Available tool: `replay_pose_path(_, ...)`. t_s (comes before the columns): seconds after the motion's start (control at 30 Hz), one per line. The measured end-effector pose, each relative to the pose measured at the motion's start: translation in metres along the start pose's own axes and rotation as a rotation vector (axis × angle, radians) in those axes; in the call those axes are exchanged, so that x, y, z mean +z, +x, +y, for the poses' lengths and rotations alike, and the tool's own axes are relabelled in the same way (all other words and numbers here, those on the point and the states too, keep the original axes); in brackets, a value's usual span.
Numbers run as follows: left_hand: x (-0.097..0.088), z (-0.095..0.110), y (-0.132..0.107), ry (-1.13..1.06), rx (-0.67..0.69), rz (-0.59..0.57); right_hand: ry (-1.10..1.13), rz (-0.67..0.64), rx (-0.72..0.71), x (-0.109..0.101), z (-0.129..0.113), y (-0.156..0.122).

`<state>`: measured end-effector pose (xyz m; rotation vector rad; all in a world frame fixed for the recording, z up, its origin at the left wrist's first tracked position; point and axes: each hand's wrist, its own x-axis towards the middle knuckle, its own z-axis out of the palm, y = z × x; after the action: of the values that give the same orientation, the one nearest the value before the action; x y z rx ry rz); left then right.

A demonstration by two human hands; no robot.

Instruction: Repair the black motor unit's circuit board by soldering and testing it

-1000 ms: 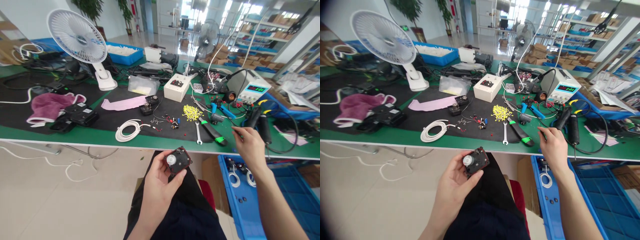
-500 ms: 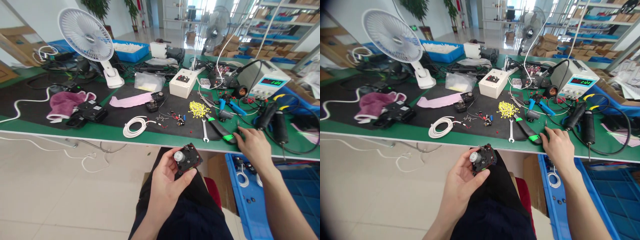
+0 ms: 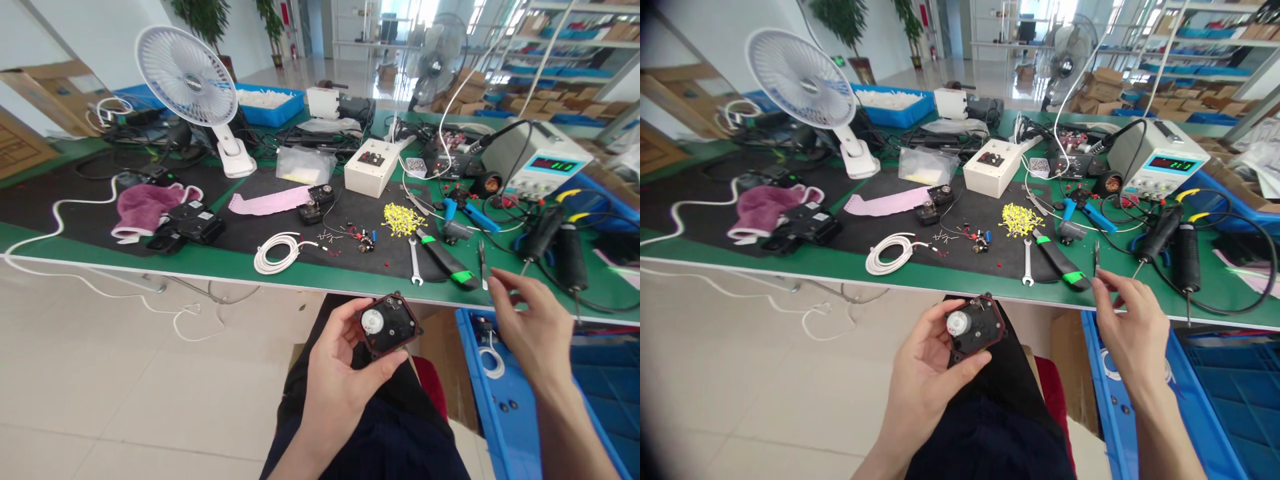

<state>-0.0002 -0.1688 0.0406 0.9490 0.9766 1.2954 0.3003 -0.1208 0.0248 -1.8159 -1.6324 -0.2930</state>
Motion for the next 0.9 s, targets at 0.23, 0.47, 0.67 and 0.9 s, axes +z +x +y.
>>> replay_pose_path(0.23,0.004,-0.003,-0.005,0.140,0.062,0.010,0.444,-0.217,0.068,-0.023,-0.058,-0.037)
replay_pose_path(0.47,0.011,0.000,-0.008,0.589,0.284,0.049,1.131,-0.671,0.319,-0.024,-0.104,-0.067)
replay_pose_path(0.67,0.019,-0.001,-0.009,0.768,0.433,0.082,1.638,-0.733,0.917,-0.011,-0.135,-0.077)
replay_pose_path(0.9,0.010,-0.002,-0.007,0.792,0.418,0.075,1.742,-0.740,1.064,-0.008,-0.144,-0.076)
